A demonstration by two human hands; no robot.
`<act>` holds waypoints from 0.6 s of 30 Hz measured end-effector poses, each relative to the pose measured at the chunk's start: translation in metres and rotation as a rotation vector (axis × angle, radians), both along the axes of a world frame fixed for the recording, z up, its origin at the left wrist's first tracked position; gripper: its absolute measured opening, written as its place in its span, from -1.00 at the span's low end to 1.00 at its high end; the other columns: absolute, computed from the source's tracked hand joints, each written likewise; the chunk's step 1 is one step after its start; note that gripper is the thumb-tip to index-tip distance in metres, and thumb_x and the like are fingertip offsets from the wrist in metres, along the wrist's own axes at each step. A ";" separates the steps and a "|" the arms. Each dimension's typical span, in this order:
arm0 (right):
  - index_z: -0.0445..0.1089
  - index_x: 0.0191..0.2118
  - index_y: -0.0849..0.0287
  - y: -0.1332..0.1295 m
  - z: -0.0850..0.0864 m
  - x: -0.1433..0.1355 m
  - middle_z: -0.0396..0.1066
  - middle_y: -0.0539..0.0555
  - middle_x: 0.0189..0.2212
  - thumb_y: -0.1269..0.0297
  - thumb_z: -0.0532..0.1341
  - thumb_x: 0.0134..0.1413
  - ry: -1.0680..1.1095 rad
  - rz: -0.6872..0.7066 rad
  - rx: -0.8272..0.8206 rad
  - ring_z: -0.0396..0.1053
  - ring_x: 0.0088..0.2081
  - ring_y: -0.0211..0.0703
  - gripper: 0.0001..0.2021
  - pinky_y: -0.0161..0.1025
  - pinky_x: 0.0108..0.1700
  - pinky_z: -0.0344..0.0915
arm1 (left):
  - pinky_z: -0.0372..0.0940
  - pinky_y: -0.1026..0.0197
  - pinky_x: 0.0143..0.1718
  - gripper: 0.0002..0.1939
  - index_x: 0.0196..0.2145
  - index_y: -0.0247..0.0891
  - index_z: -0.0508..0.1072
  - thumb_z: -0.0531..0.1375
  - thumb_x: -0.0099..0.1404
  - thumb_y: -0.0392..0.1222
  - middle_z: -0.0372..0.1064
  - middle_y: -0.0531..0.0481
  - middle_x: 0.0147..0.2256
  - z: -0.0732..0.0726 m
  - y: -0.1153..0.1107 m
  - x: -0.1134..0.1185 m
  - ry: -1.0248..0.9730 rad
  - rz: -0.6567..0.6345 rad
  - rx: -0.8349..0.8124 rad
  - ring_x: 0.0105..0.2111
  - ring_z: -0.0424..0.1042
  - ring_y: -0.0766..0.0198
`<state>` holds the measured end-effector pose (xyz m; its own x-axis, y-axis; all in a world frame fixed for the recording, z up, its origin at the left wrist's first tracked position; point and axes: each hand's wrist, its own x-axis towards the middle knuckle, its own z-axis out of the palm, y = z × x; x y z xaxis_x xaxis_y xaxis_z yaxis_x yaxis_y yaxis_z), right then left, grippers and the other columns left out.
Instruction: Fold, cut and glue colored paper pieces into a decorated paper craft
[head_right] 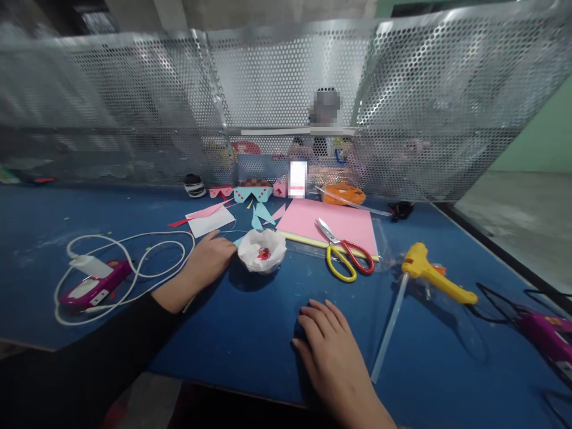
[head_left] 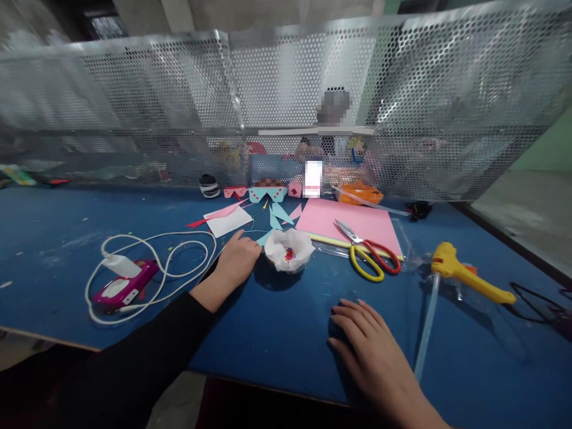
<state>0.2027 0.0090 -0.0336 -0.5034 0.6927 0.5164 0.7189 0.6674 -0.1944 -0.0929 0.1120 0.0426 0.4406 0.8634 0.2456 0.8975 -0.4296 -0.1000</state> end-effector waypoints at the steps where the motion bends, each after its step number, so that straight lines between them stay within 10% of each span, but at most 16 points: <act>1: 0.38 -0.07 0.15 0.000 0.000 0.000 0.54 0.18 -0.09 0.36 0.16 0.24 0.002 -0.002 -0.008 0.47 0.03 0.09 -0.83 0.23 0.09 0.37 | 0.16 -0.16 0.15 -0.68 -0.50 -0.17 0.45 0.00 0.22 -0.45 0.51 -0.11 -0.44 0.004 -0.004 -0.001 -0.002 -0.007 0.013 -0.30 0.50 0.07; 6: 0.37 -0.06 0.15 0.000 0.002 0.002 0.53 0.18 -0.08 0.36 0.19 0.22 0.036 0.007 -0.052 0.45 0.04 0.10 -0.82 0.26 0.10 0.35 | 0.01 -0.25 0.24 -0.67 -0.40 -0.14 0.51 -0.01 0.31 -0.38 0.55 -0.11 -0.32 0.039 -0.046 -0.013 -0.028 -0.019 0.108 -0.17 0.49 0.02; 11: 0.39 -0.03 0.13 0.002 0.002 0.005 0.53 0.19 -0.07 0.33 0.20 0.22 0.145 -0.003 -0.104 0.46 0.03 0.09 -0.79 0.25 0.10 0.36 | 0.14 -0.20 0.18 -0.82 -0.38 -0.07 0.57 0.20 0.28 -0.02 0.59 0.10 -0.35 0.060 -0.093 -0.022 -0.500 0.202 0.280 -0.28 0.53 0.09; 15: 0.44 0.01 0.11 0.000 0.012 0.000 0.54 0.21 -0.05 0.24 0.22 0.23 0.315 -0.002 -0.168 0.49 0.01 0.07 -0.75 0.12 0.02 0.46 | 0.41 0.15 -0.34 -0.79 -0.37 -0.08 0.63 0.32 0.14 0.07 0.60 0.07 -0.39 0.051 -0.107 0.006 -1.073 0.410 -0.051 -0.40 0.52 0.14; 18: 0.49 0.00 0.08 -0.005 0.026 -0.011 0.56 0.18 -0.05 0.20 0.21 0.23 0.536 0.071 -0.362 0.52 -0.02 0.00 -0.74 -0.01 -0.01 0.48 | 0.40 0.23 -0.42 -0.81 -0.39 -0.13 0.64 0.36 0.12 0.01 0.59 0.03 -0.44 0.033 -0.110 0.045 -1.438 0.334 -0.281 -0.46 0.51 0.21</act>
